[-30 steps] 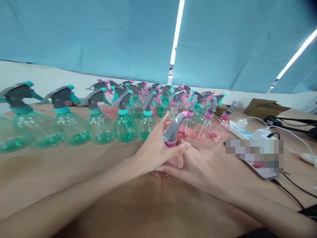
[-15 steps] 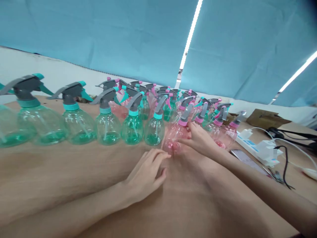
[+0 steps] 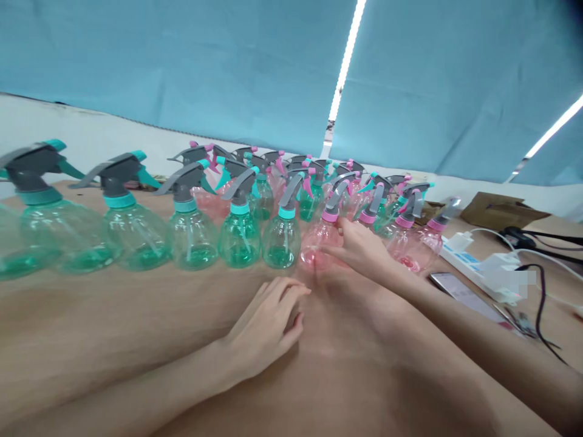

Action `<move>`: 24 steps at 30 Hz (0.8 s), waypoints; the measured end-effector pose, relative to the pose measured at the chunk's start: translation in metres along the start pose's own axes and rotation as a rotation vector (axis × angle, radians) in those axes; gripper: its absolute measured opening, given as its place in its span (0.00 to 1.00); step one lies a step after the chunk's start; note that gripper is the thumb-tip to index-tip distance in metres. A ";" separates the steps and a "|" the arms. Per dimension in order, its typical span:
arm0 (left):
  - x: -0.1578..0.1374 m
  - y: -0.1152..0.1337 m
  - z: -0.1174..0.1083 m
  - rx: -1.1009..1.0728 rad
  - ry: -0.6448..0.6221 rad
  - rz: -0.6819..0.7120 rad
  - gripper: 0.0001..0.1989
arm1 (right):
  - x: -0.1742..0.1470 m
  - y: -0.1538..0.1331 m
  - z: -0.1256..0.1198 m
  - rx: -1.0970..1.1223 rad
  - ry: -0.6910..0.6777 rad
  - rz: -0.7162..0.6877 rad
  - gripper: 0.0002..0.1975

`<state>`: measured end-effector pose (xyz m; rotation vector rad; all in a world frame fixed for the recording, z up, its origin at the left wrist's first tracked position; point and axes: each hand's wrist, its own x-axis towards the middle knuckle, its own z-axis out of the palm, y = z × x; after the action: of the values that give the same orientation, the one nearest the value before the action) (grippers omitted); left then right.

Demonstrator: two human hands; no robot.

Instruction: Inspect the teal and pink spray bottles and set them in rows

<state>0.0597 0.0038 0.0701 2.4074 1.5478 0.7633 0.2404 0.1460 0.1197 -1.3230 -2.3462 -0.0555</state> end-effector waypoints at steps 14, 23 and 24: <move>0.001 -0.004 -0.001 -0.046 0.004 -0.059 0.17 | -0.039 0.056 -0.044 0.282 0.144 0.147 0.17; 0.035 0.003 -0.001 0.193 -0.062 -0.053 0.14 | -0.023 0.069 -0.019 0.256 0.131 0.224 0.34; 0.044 0.006 -0.003 0.255 -0.046 -0.058 0.14 | -0.020 0.069 -0.016 0.255 0.130 0.210 0.34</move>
<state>0.0770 0.0397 0.0893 2.5185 1.7847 0.5237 0.3115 0.1632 0.1144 -1.3836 -2.0189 0.2092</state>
